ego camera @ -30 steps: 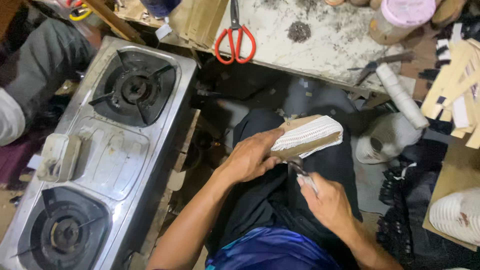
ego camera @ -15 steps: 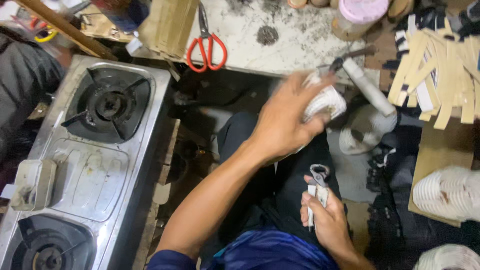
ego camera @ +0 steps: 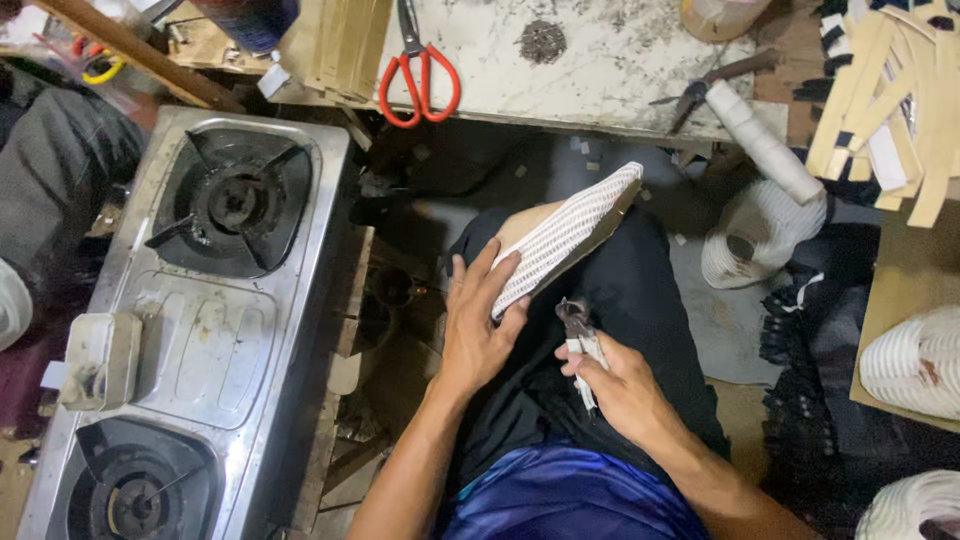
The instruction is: The person sits with a woven shoe upper on a last in their lap and trims excess material from the sole edge using pincers, rotating the shoe to work around it. They then press a black strap across the shoe and hold a flat wooden strip against the sole edge.
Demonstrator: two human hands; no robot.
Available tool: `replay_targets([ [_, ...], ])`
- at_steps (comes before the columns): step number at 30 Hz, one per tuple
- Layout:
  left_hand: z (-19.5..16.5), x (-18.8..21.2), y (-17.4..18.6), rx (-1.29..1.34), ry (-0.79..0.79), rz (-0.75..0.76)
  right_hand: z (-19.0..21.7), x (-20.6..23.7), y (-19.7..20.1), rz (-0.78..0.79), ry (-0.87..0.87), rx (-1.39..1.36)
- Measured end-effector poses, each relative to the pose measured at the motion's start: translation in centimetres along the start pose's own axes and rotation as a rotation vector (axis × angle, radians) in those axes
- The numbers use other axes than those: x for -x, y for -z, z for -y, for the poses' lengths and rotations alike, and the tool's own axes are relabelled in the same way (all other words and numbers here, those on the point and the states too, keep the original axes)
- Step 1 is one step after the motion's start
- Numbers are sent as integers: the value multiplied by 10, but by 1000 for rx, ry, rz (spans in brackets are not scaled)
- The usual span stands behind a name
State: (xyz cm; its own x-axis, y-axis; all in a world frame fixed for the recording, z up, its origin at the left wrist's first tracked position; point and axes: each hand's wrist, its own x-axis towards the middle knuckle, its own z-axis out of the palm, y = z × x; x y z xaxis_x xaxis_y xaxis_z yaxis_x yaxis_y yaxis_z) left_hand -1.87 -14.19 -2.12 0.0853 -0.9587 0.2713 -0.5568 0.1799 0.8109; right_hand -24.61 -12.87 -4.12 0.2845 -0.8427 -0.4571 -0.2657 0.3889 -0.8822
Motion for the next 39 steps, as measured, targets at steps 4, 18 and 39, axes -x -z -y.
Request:
replay_targets([
  [4, 3, -7, 14, 294, 137, -18, 5, -12, -7, -2, 3, 56],
  [18, 17, -21, 18, -50, -218, 66, 71, -22, -18, -49, 206, 481],
  [39, 20, -30, 21, 56, -281, 255, 55, -3, -16, -237, 455, 881],
])
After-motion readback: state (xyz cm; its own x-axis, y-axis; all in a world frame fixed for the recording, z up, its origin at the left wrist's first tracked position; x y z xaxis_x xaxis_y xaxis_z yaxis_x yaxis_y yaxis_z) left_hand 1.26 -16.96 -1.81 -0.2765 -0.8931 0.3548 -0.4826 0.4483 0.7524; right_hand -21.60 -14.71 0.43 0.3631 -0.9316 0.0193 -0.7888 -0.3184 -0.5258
